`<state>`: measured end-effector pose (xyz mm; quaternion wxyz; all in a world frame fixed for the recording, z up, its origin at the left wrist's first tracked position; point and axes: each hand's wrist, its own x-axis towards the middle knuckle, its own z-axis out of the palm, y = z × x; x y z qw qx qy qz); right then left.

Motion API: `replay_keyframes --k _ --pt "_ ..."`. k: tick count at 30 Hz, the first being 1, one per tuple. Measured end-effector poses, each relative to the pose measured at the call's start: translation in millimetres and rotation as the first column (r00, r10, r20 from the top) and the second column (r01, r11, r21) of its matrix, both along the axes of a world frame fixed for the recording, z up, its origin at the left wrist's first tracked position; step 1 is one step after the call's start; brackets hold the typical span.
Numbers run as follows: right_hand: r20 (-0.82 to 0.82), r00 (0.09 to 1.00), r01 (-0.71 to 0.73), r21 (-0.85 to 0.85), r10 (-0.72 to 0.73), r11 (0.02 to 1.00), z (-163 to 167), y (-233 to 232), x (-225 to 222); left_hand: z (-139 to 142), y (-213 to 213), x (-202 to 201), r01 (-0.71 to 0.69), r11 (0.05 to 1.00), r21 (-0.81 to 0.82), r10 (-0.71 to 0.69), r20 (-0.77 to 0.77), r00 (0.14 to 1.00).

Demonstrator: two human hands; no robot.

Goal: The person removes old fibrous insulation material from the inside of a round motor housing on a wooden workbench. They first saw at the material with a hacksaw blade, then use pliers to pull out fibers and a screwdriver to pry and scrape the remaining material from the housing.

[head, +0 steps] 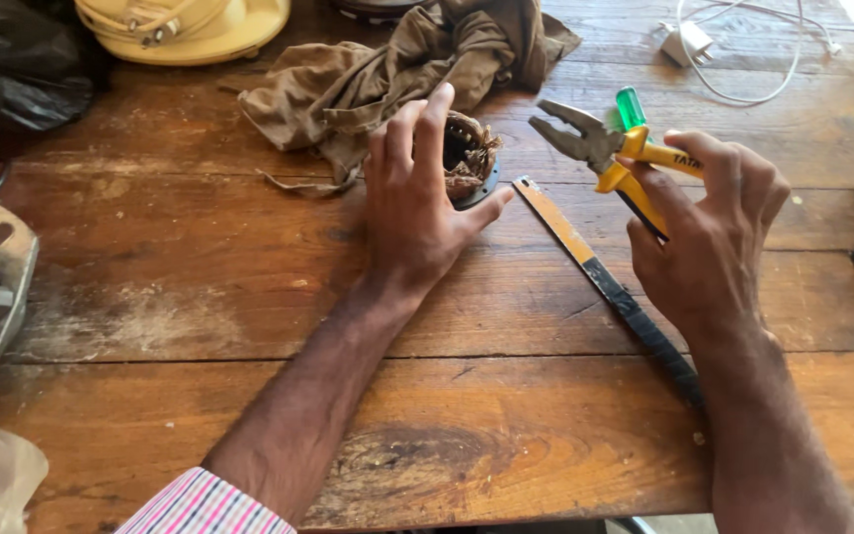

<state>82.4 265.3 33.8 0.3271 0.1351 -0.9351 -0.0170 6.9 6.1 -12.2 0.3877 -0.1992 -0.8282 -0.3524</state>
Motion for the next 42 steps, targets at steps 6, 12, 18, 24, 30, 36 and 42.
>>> replay_keyframes --k 6,12,18,24,30,36,42 --pt "0.059 0.998 -0.031 0.058 0.027 0.998 -14 4 -10 2 1 -1 -0.038 0.999 -0.038 0.038 0.000 0.999" --pt "0.133 0.989 -0.079 0.073 0.069 0.994 -11 -1 -6 5 -8 -1 0.067 0.996 -0.060 -0.065 0.029 0.997" --pt "0.211 0.973 -0.097 0.014 0.092 0.995 -7 -5 -8 12 -19 -5 0.183 0.977 -0.106 -0.178 0.062 0.982" --pt "0.256 0.946 -0.181 -0.088 0.198 0.979 -3 -3 -6 16 -27 -2 0.256 0.959 -0.124 -0.240 0.128 0.962" --pt "0.153 0.968 -0.197 -0.029 0.199 0.980 2 -8 -5 19 -29 -2 0.268 0.951 -0.154 -0.257 0.093 0.962" --pt "0.090 0.979 -0.175 -0.099 0.184 0.980 5 -9 -3 22 -32 1 0.329 0.922 -0.202 -0.319 0.081 0.944" --pt "0.264 0.944 -0.101 -0.336 0.197 0.937 11 -17 3 24 -31 2 0.333 0.919 -0.210 -0.321 0.093 0.943"
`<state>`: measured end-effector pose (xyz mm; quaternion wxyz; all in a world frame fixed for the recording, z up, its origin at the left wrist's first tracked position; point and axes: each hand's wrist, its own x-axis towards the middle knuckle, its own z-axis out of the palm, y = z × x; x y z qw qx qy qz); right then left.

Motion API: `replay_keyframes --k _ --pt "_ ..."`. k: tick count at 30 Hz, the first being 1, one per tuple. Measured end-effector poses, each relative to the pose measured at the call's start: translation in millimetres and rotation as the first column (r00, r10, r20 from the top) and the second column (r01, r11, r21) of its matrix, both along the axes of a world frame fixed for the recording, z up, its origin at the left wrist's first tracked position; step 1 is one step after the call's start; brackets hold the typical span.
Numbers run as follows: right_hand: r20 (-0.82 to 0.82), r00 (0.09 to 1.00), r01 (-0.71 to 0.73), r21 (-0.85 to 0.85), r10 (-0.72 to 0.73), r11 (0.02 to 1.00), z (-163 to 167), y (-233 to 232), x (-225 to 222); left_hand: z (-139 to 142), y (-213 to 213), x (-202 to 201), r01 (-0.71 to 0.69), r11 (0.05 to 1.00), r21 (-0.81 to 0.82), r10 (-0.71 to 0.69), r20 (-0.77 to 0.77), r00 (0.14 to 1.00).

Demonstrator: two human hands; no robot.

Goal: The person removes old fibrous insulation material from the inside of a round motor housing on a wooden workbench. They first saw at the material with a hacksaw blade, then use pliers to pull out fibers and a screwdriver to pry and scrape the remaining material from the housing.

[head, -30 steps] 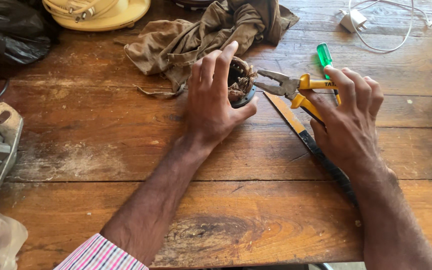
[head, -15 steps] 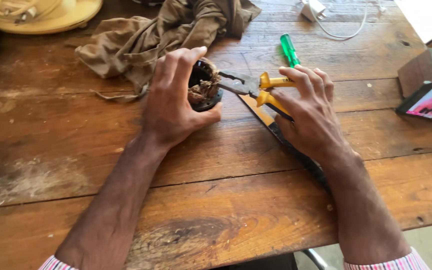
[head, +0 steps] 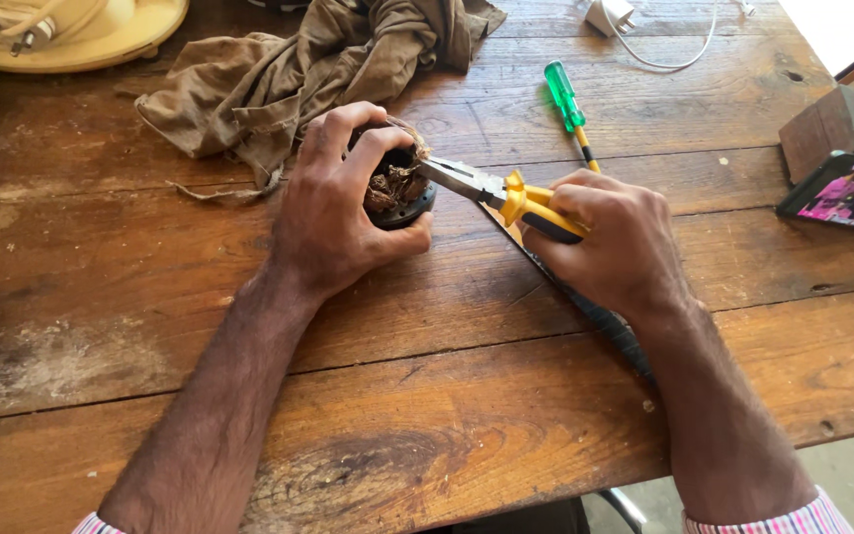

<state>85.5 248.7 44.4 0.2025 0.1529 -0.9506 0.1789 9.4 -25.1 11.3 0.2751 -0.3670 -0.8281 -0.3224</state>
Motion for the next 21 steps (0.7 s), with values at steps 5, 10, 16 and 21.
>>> replay_keyframes --k 5,10,16,21 --pt "0.287 0.941 0.204 -0.055 -0.180 0.977 16 -14 6 3 1 0 -0.037 0.999 0.003 0.037 0.001 0.999" --pt "0.548 0.819 0.337 -0.217 -0.171 0.916 30 -24 12 7 0 3 -0.046 0.999 0.009 0.046 0.013 0.999" --pt "0.664 0.748 0.351 -0.396 0.001 0.848 36 -25 13 6 1 4 -0.062 0.998 0.007 0.062 -0.017 0.998" --pt "0.677 0.736 0.361 -0.400 0.005 0.842 35 -26 11 5 3 5 -0.069 0.998 0.005 0.069 0.001 0.998"
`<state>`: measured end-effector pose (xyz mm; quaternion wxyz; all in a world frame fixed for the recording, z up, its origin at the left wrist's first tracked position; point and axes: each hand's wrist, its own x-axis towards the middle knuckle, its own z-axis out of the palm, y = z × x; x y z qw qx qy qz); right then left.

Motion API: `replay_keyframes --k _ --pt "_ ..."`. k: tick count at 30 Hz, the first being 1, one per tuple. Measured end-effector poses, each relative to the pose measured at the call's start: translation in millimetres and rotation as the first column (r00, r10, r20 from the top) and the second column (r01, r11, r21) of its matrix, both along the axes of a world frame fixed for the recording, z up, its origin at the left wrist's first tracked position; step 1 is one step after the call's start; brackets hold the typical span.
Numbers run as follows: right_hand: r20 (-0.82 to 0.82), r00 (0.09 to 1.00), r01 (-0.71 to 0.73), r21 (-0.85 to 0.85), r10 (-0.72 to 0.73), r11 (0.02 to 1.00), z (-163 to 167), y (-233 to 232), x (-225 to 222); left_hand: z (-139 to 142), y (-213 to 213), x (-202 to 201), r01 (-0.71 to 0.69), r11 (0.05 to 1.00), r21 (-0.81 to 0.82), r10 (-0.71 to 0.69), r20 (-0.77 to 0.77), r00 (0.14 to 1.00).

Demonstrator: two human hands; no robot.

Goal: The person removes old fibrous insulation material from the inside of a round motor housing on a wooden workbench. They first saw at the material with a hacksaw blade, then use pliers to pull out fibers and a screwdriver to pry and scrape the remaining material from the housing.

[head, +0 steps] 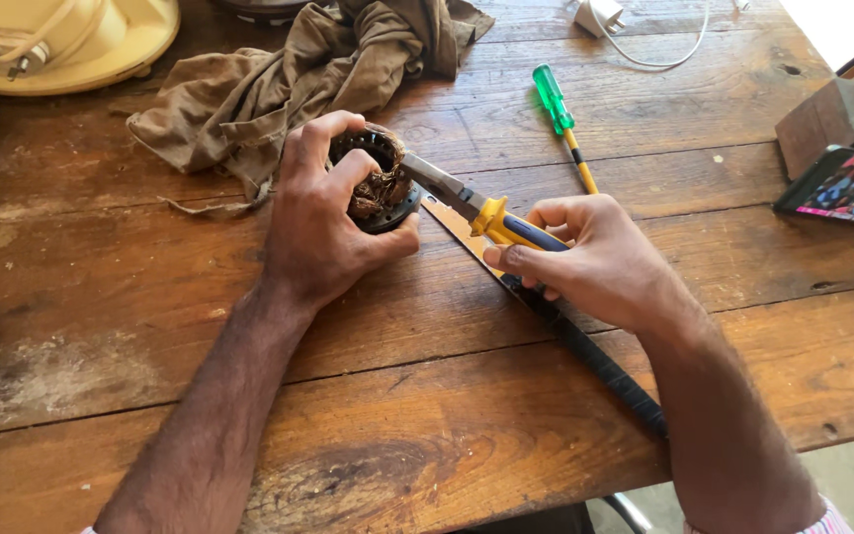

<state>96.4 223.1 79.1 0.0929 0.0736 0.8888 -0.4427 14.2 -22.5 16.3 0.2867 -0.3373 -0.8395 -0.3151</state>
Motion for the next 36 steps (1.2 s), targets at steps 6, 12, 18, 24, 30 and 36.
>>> replay_keyframes --k 6,12,18,24,30,36 --pt "-0.290 0.957 0.140 0.396 -0.021 0.908 -15 7 -3 -3 6 2 -0.018 0.991 0.136 0.011 0.058 0.998" --pt "-0.703 0.647 0.190 0.524 0.295 0.830 -39 20 -11 -6 12 4 -0.041 0.980 0.193 0.050 -0.039 0.998" --pt "-0.732 0.579 0.289 0.595 0.359 0.750 -48 26 -12 -3 15 7 -0.013 0.976 0.215 0.016 -0.012 1.000" --pt "-0.770 0.531 0.361 0.585 0.355 0.727 -48 23 -11 1 15 11 0.002 0.957 0.290 -0.016 0.045 0.999" --pt "-0.768 0.550 0.335 0.562 0.328 0.756 -44 21 -9 4 15 9 0.012 0.954 0.299 -0.034 0.067 0.997" --pt "-0.772 0.540 0.347 0.567 0.335 0.747 -46 22 -12 -3 11 5 -0.017 0.961 0.274 0.002 0.056 0.998"
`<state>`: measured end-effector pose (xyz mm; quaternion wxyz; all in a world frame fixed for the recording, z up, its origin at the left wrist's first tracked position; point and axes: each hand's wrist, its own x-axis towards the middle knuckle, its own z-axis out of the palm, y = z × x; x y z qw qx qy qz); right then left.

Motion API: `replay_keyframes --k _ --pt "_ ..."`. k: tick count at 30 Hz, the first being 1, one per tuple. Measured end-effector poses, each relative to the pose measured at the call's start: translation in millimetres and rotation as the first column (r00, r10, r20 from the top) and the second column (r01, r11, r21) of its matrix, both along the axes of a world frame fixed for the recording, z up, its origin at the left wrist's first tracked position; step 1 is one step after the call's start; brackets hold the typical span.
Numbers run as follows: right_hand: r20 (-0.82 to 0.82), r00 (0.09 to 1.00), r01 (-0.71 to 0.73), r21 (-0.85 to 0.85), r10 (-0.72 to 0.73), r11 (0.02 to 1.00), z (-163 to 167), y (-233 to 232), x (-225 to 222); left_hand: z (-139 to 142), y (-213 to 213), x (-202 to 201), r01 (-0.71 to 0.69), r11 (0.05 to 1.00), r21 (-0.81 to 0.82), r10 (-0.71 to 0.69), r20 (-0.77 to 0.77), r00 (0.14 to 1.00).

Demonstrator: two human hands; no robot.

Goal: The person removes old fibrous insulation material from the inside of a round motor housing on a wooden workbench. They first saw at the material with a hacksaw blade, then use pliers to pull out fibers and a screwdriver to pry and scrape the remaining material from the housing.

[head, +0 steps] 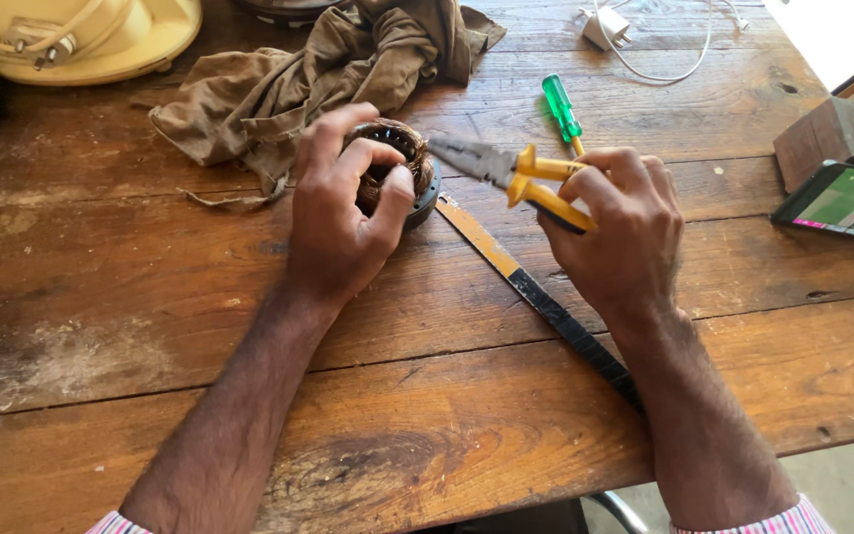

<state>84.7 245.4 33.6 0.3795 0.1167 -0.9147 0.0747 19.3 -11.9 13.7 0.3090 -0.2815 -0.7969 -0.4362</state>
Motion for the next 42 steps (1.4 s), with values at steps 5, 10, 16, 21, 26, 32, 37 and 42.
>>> replay_keyframes --k 5,10,16,21,26,32,37,42 --pt "-0.003 0.999 0.034 -0.185 -0.036 0.982 -4 11 -4 -9 -1 -4 -0.019 0.999 -0.029 0.019 0.002 1.000" --pt "0.031 0.999 0.047 -0.232 -0.041 0.972 -6 14 -8 -10 -3 -7 0.046 0.999 0.005 -0.046 0.103 0.994" --pt "-0.001 1.000 -0.010 -0.183 0.010 0.983 -3 1 0 -8 -4 -6 0.029 0.999 0.023 -0.032 0.116 0.993" --pt "0.013 1.000 -0.006 -0.179 0.008 0.984 3 -5 2 -7 -3 -6 0.036 0.999 0.028 -0.039 0.118 0.992" --pt "0.012 1.000 -0.002 -0.191 0.004 0.982 4 -4 1 -7 -3 -6 0.030 1.000 0.002 -0.030 0.093 0.995" --pt "0.040 0.999 -0.017 -0.192 0.025 0.981 3 -4 1 -7 -3 -6 0.035 0.999 -0.012 -0.034 0.101 0.994" --pt "0.042 0.999 -0.022 -0.176 0.030 0.984 4 -5 2 -7 -3 -6 0.031 0.999 -0.016 -0.029 0.103 0.994" --pt "0.051 0.998 -0.023 -0.190 0.033 0.982 5 -6 2 -7 -4 -7 0.021 0.999 -0.040 -0.017 0.095 0.995"
